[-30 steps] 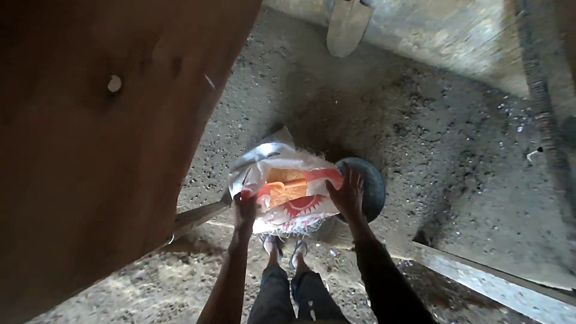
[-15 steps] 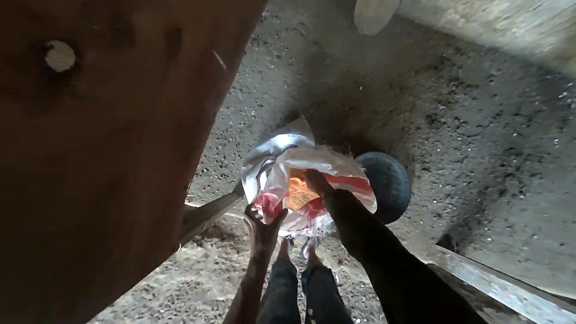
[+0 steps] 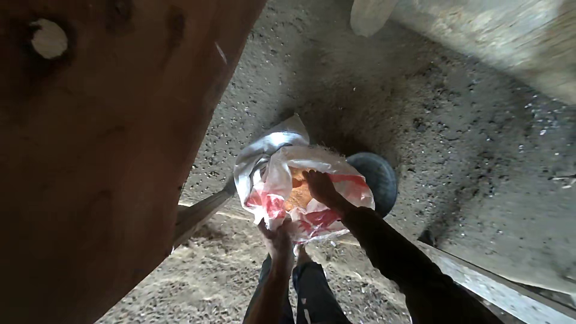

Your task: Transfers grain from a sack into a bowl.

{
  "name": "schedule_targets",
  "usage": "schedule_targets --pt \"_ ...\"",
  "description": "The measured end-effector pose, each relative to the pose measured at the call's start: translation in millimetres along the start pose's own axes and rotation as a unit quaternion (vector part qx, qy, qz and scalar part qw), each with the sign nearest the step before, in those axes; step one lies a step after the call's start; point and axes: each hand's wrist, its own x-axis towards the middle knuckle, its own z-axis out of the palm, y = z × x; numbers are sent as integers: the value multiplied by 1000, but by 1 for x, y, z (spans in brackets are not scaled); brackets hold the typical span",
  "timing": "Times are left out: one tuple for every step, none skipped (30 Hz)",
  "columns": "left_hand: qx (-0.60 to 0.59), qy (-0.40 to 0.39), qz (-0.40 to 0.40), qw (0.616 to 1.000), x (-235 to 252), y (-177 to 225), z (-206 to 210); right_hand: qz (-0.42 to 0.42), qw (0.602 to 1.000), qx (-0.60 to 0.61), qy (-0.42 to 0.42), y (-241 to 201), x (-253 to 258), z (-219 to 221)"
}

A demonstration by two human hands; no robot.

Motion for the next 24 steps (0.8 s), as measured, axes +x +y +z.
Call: schedule_targets --pt "-8 1 -3 1000 1 0 0 2 1000 1 0 0 -4 1" --pt "-14 1 -4 1000 2 -2 -1 2 1000 -4 2 1 -8 3" --pt "-16 3 -7 1000 3 -2 -1 6 1000 -5 8 1 -11 3" --pt "-14 14 -15 1000 4 -1 1 9 1000 -8 12 -1 -13 0" --pt "-8 26 -33 999 5 1 4 9 1000 -12 2 -4 -15 -2" --pt "5 26 -56 998 6 3 4 7 1000 -13 -15 -7 -18 -4" --pt "21 18 -75 997 7 6 3 5 999 -6 -40 -9 -21 -6" --pt "37 5 -90 995 9 7 2 11 998 9 -69 -10 -23 -9" --pt "51 -10 -98 994 11 8 1 26 995 24 -93 -10 -26 -13" --pt "68 -25 -97 993 12 9 1 44 993 34 -107 -9 -29 -18" --pt "87 -31 -85 992 12 11 1 61 991 42 -112 -7 -33 -23" --pt "109 -26 -63 992 12 12 2 79 990 51 -108 -5 -37 -26" --pt "130 -17 -45 990 12 12 2 96 989 56 -95 -3 -39 -28" --pt "147 -13 -39 988 13 12 3 116 989 55 -76 0 -39 -29" --pt "162 -15 -38 986 13 13 3 135 988 49 -57 4 -36 -29" --pt "175 -20 -37 984 13 12 2 154 986 45 -40 8 -32 -26" --pt "182 -27 -28 983 13 11 2 169 984 41 -26 12 -27 -20" --pt "179 -35 -11 983 12 9 2 177 983 37 -13 17 -21 -12" --pt "170 -44 10 984 13 7 2 177 983 39 -10 22 -14 -4" --pt "160 -52 27 985 13 6 3 170 985 40 -6 27 -8 3" --pt "153 -50 42 986 14 4 4 161 986 42 -7 32 -3 9" --pt "158 -49 51 985 14 3 5 153 987 45 -6 36 1 15" --pt "179 -59 55 981 14 3 5 145 988 50 -11 40 5 18" --pt "208 -74 64 973 12 3 4 135 989 53 -23 44 8 21"
